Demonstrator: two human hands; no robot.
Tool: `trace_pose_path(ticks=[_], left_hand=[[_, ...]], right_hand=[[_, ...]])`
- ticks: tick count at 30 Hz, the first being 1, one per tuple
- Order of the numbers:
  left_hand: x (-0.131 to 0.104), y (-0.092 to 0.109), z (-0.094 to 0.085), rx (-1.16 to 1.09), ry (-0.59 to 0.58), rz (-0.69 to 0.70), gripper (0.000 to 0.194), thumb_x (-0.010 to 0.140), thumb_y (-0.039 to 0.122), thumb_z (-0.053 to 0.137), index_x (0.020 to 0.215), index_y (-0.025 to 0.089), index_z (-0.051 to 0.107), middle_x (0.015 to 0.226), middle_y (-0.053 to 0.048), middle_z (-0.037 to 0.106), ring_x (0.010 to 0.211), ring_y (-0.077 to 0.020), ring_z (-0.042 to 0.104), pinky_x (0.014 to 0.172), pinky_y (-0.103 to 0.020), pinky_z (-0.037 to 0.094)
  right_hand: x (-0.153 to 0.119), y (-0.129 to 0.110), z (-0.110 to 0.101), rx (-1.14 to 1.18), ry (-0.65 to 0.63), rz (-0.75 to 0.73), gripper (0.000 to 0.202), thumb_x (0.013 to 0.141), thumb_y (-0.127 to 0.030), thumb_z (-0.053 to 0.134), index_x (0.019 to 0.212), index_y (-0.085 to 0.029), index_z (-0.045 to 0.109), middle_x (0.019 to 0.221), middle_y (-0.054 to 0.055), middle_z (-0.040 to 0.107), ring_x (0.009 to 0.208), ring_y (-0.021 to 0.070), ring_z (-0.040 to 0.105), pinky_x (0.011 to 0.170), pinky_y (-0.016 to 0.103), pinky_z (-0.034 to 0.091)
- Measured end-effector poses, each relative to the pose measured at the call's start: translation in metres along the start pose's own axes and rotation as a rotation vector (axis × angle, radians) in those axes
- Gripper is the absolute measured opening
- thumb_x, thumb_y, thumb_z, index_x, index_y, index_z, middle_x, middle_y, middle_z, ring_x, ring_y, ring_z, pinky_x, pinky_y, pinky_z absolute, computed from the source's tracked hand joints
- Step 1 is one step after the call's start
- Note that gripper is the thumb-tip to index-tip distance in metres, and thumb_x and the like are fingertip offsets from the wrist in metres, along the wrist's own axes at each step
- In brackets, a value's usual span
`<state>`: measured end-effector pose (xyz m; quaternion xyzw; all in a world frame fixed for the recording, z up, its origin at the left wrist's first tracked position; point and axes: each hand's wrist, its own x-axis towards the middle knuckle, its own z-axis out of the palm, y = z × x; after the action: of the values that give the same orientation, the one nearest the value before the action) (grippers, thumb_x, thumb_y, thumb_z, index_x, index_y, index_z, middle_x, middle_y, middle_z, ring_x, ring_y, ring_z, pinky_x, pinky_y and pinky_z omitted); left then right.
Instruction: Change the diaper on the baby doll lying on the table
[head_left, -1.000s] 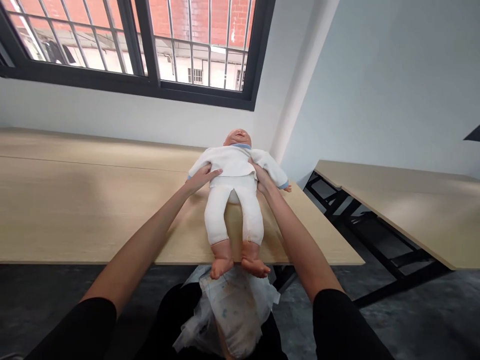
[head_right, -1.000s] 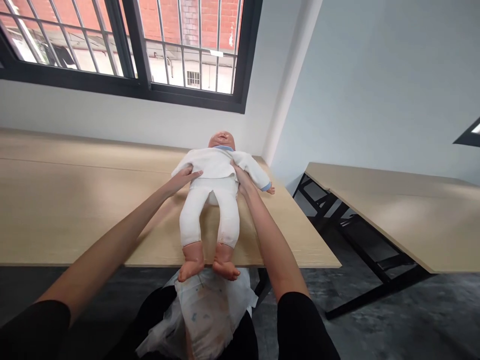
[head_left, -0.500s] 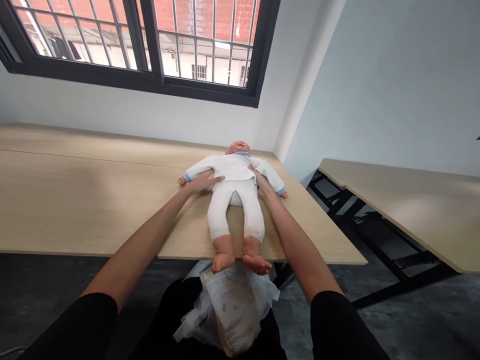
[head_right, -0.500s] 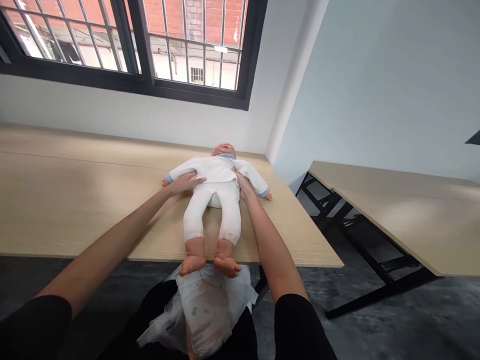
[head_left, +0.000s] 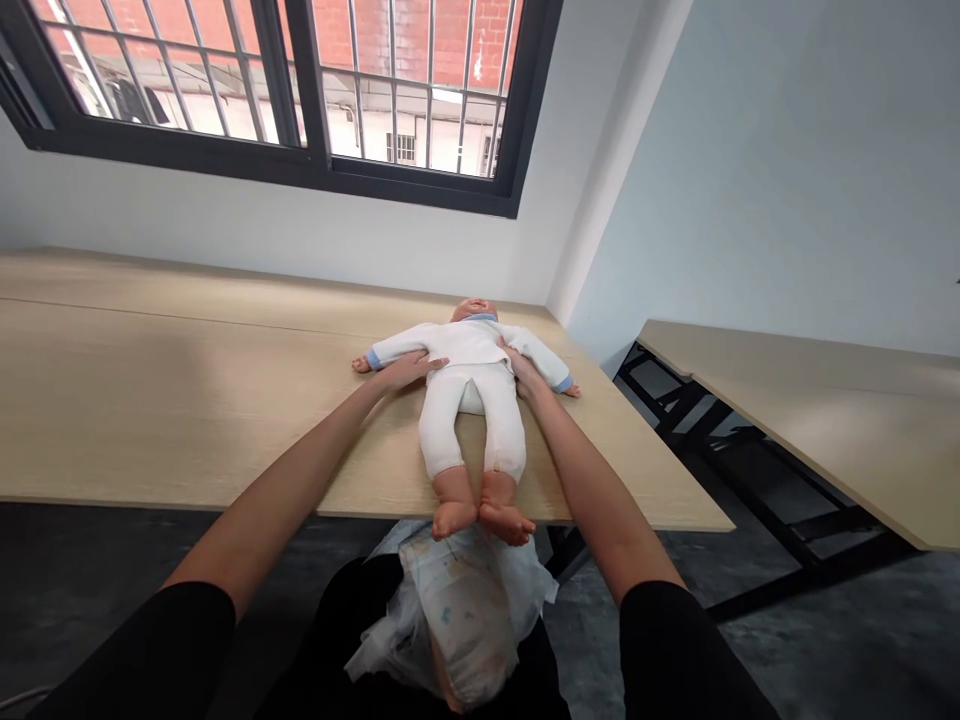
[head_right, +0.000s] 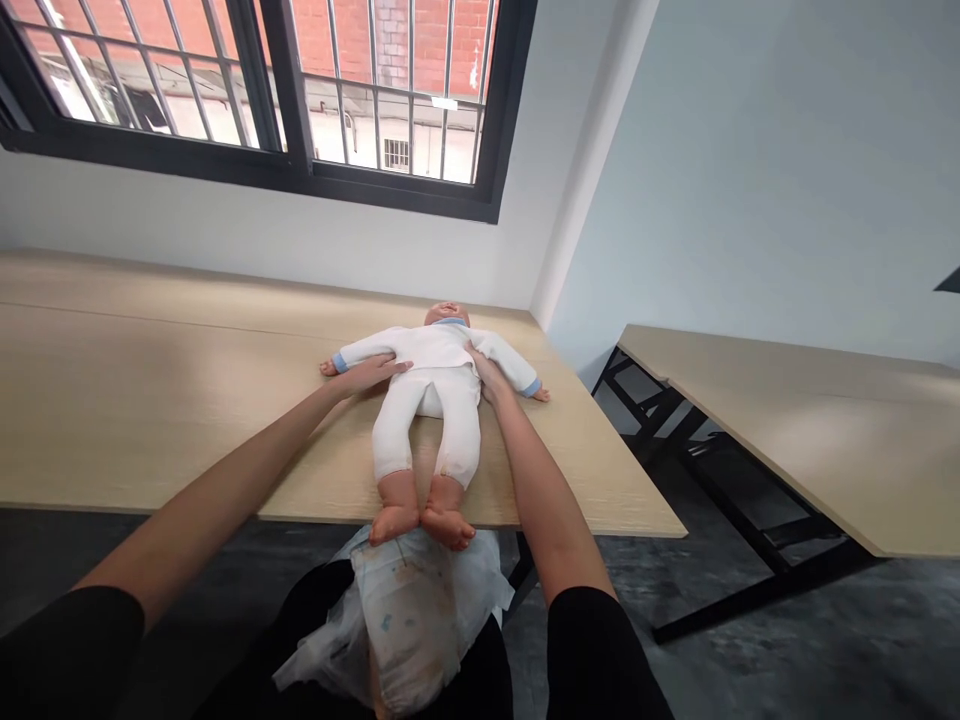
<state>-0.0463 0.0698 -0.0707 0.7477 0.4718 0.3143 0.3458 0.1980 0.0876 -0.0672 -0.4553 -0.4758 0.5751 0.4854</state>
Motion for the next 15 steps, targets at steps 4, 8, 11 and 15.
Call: trace_pose_path(ticks=[4, 8, 11, 15], left_hand=[[0.003, -0.009, 0.002, -0.012, 0.003, -0.022, 0.077, 0.074, 0.073, 0.056, 0.121, 0.012, 0.063, 0.135, -0.017, 0.061, 0.126, -0.0360, 0.052, 0.103, -0.039, 0.039], [0.004, -0.014, 0.001, -0.049, 0.018, 0.016, 0.071, 0.071, 0.075, 0.059, 0.104, 0.013, 0.067, 0.116, -0.014, 0.070, 0.115, -0.0344, 0.058, 0.098, -0.039, 0.043], [0.002, -0.015, -0.005, -0.097, 0.025, 0.053, 0.062, 0.066, 0.071, 0.067, 0.090, 0.014, 0.067, 0.102, -0.011, 0.071, 0.103, -0.0306, 0.062, 0.093, -0.040, 0.046], [-0.003, -0.014, -0.012, -0.172, 0.033, 0.104, 0.063, 0.060, 0.056, 0.081, 0.106, 0.017, 0.063, 0.107, -0.009, 0.067, 0.104, -0.0257, 0.061, 0.092, -0.038, 0.048]], right_hand=[[0.001, 0.001, -0.013, 0.048, -0.032, 0.108, 0.044, 0.098, -0.051, 0.050, 0.118, -0.014, 0.061, 0.118, 0.010, 0.067, 0.107, 0.0167, 0.064, 0.098, 0.030, 0.048], [-0.010, 0.001, -0.036, -0.082, 0.058, 0.120, 0.040, 0.092, -0.055, 0.058, 0.104, -0.018, 0.062, 0.103, 0.010, 0.071, 0.092, 0.0195, 0.068, 0.083, 0.033, 0.058], [-0.025, 0.004, -0.053, -0.271, 0.162, 0.068, 0.036, 0.085, -0.051, 0.070, 0.087, -0.016, 0.061, 0.084, 0.010, 0.069, 0.075, 0.0198, 0.067, 0.067, 0.031, 0.060], [-0.044, 0.009, -0.056, -0.363, 0.263, -0.069, 0.038, 0.071, -0.042, 0.083, 0.077, -0.018, 0.055, 0.075, 0.003, 0.063, 0.067, 0.0151, 0.061, 0.059, 0.023, 0.054]])
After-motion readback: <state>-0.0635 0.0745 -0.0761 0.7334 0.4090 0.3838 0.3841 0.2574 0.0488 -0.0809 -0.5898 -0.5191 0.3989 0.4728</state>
